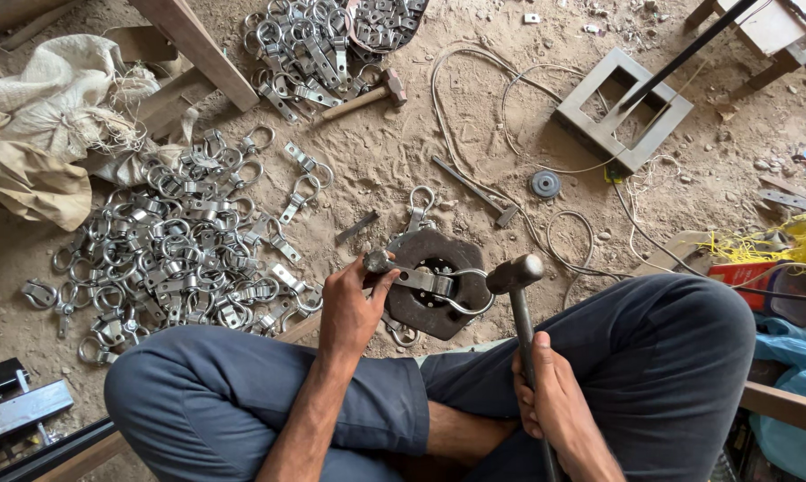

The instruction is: The person sits cross-legged on the floor and uses a hammer to strike a metal part held against a circular metal base. They repeatedly adjust the metal part and strike it with the hammer, surrounded by a pile of similar metal parts.

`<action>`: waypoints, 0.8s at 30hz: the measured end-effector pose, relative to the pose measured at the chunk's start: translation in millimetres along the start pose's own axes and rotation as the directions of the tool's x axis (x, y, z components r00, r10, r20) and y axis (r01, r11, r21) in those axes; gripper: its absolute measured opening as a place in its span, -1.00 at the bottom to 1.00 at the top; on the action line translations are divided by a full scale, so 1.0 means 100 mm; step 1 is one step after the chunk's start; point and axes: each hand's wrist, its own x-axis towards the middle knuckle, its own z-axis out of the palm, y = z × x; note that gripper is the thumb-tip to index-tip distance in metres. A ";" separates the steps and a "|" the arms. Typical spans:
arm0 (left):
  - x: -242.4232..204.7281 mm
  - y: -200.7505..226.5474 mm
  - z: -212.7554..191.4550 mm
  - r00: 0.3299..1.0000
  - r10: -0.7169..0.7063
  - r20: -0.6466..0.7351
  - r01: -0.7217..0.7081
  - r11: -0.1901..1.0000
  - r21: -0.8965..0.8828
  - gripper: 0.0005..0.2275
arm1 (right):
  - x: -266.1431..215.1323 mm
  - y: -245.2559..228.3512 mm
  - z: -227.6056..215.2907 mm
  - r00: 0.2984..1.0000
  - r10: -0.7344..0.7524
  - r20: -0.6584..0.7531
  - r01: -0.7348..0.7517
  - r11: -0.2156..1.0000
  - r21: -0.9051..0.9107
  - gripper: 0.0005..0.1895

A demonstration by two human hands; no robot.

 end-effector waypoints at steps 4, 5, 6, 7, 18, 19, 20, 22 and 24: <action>0.00 0.02 -0.01 1.000 0.008 -0.003 -0.008 1.000 -0.002 -0.81 | 0.00 0.01 0.00 1.000 0.005 -0.005 -0.005 1.000 -0.010 -0.30; 0.00 0.02 -0.01 1.000 -0.001 0.002 0.001 1.000 0.001 -0.81 | 0.01 0.01 0.00 1.000 0.003 0.001 -0.003 1.000 0.000 -0.32; 0.00 0.02 -0.01 1.000 -0.010 0.007 0.010 1.000 0.004 -0.81 | 0.01 0.02 0.00 1.000 0.001 0.006 -0.001 1.000 0.010 -0.34; 0.00 0.02 -0.01 1.000 -0.012 0.007 0.012 1.000 0.005 -0.81 | 0.01 0.02 0.00 1.000 -0.002 0.010 0.002 1.000 0.019 -0.36; 0.01 0.04 -0.01 1.000 -0.001 -0.010 0.001 1.000 0.002 -0.80 | 0.00 0.01 0.00 1.000 -0.013 0.002 0.013 1.000 0.004 -0.36; 0.01 0.04 -0.01 1.000 0.013 -0.018 -0.013 1.000 0.000 -0.80 | 0.00 0.00 0.00 1.000 -0.012 -0.002 0.012 1.000 -0.003 -0.36; 0.00 0.05 -0.02 0.999 0.022 -0.025 -0.022 1.000 -0.001 -0.80 | -0.01 -0.01 0.00 1.000 -0.020 -0.004 0.020 1.000 -0.007 -0.35; -0.01 0.04 -0.03 0.998 0.052 -0.043 -0.053 0.999 -0.008 -0.80 | -0.02 -0.02 0.00 1.000 -0.028 -0.005 0.028 0.999 -0.015 -0.31; 0.01 0.01 -0.02 0.993 0.095 -0.066 -0.096 0.995 -0.016 -0.79 | -0.01 -0.03 0.00 0.999 -0.038 -0.012 0.038 0.999 -0.020 -0.33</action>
